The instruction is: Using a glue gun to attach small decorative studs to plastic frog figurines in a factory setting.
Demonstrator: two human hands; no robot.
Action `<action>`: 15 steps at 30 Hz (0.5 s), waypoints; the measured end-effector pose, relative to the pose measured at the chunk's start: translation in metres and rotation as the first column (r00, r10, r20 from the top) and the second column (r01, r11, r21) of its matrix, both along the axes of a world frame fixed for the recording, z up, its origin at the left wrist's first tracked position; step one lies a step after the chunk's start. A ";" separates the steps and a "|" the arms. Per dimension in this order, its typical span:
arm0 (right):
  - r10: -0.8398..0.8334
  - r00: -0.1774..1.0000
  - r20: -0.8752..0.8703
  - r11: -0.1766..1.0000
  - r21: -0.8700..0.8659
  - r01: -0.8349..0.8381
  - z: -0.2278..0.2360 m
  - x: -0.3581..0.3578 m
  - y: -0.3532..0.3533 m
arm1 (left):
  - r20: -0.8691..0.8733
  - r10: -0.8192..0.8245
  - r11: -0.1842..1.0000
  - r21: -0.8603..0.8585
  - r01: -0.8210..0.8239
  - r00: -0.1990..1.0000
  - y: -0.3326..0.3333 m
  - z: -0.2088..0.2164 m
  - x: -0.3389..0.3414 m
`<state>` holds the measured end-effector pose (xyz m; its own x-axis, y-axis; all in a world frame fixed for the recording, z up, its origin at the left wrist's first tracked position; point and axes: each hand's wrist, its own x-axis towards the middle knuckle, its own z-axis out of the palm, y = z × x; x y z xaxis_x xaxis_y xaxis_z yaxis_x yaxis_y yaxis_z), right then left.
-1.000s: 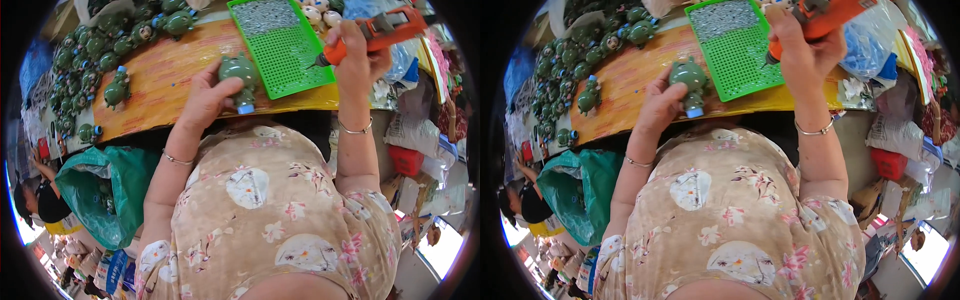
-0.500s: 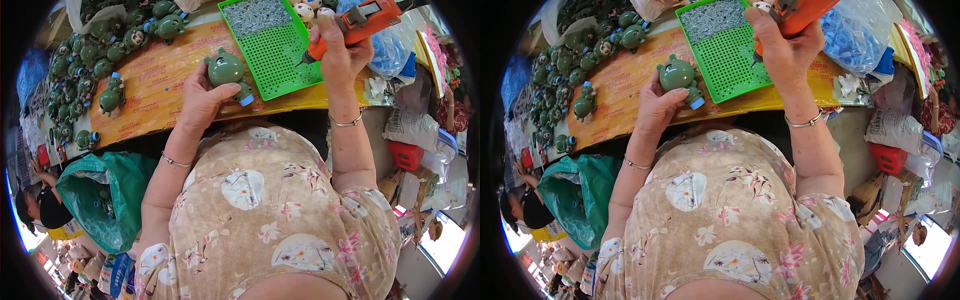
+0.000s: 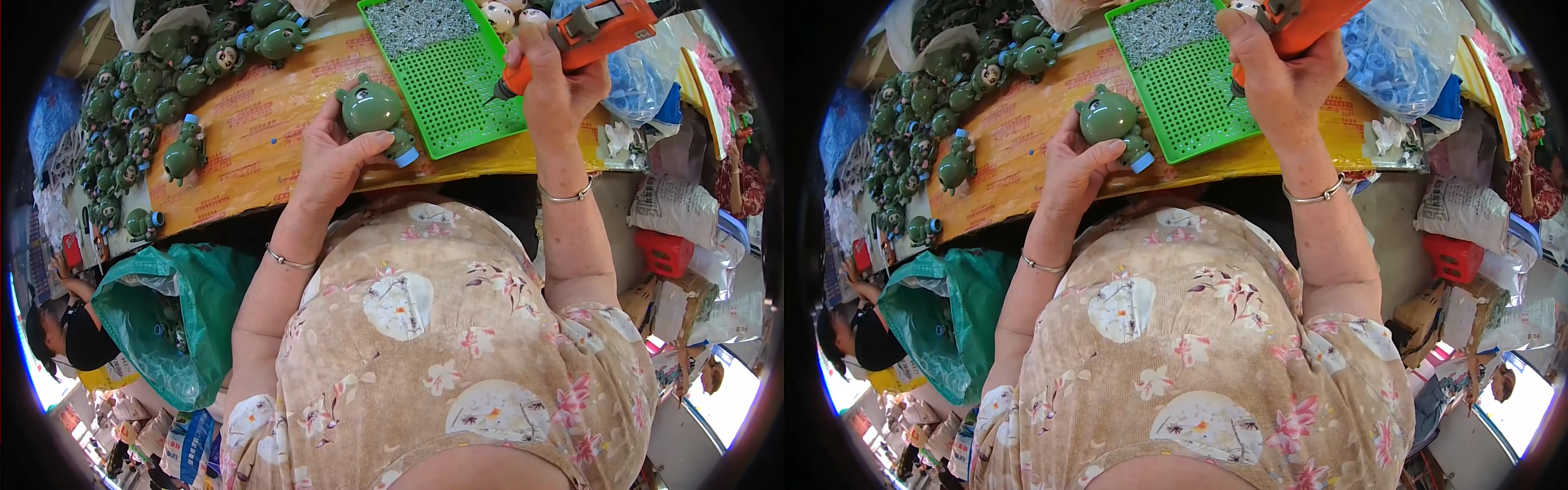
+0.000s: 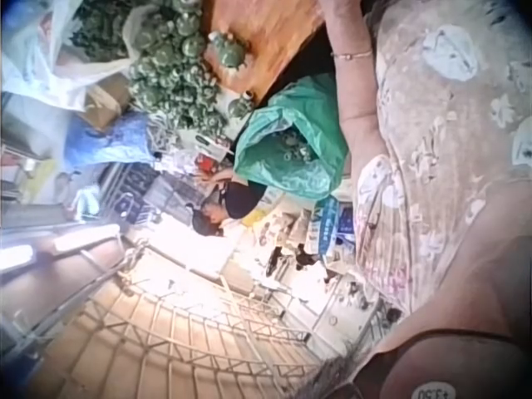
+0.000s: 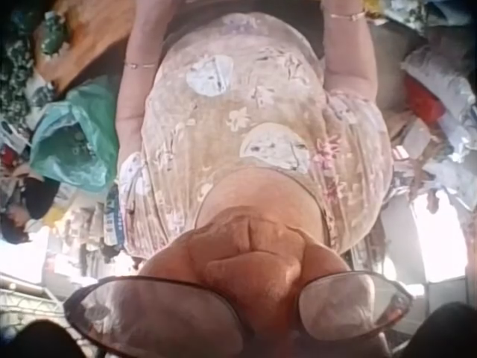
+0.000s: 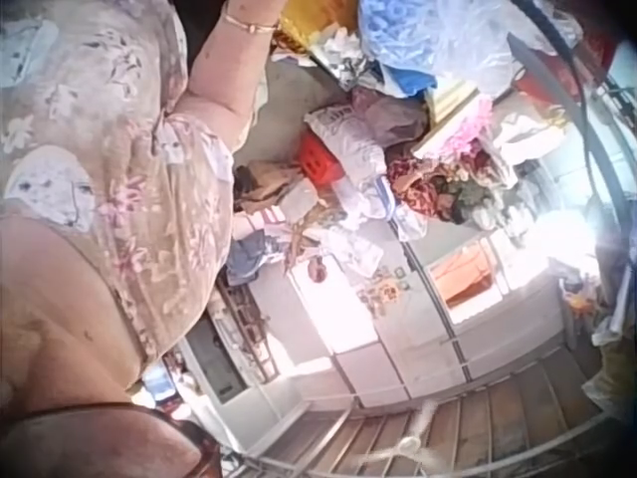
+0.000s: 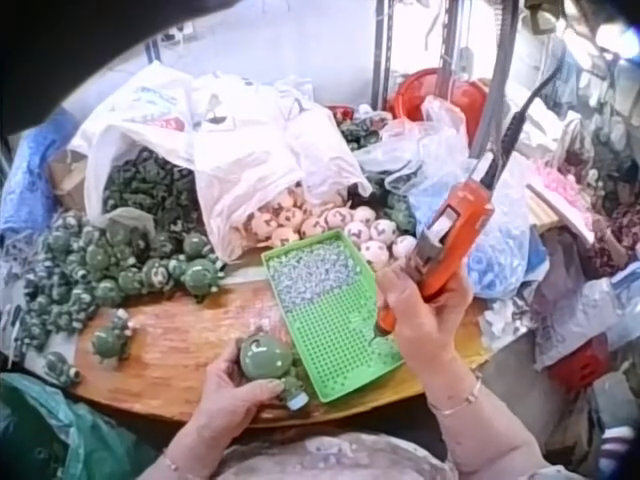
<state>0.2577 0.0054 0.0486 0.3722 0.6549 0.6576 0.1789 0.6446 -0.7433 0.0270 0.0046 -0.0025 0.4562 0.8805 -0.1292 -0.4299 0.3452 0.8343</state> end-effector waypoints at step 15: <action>0.085 0.993 -0.083 0.995 0.060 -0.080 0.024 -0.008 -0.005 | 0.032 0.053 0.998 -0.019 -0.052 0.998 0.000 -0.002 0.000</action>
<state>0.2500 -0.0001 0.0727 0.3748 0.6483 0.6627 0.0610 0.6960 -0.7154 0.0267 0.0047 -0.0047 0.4134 0.9010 -0.1315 -0.4745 0.3365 0.8134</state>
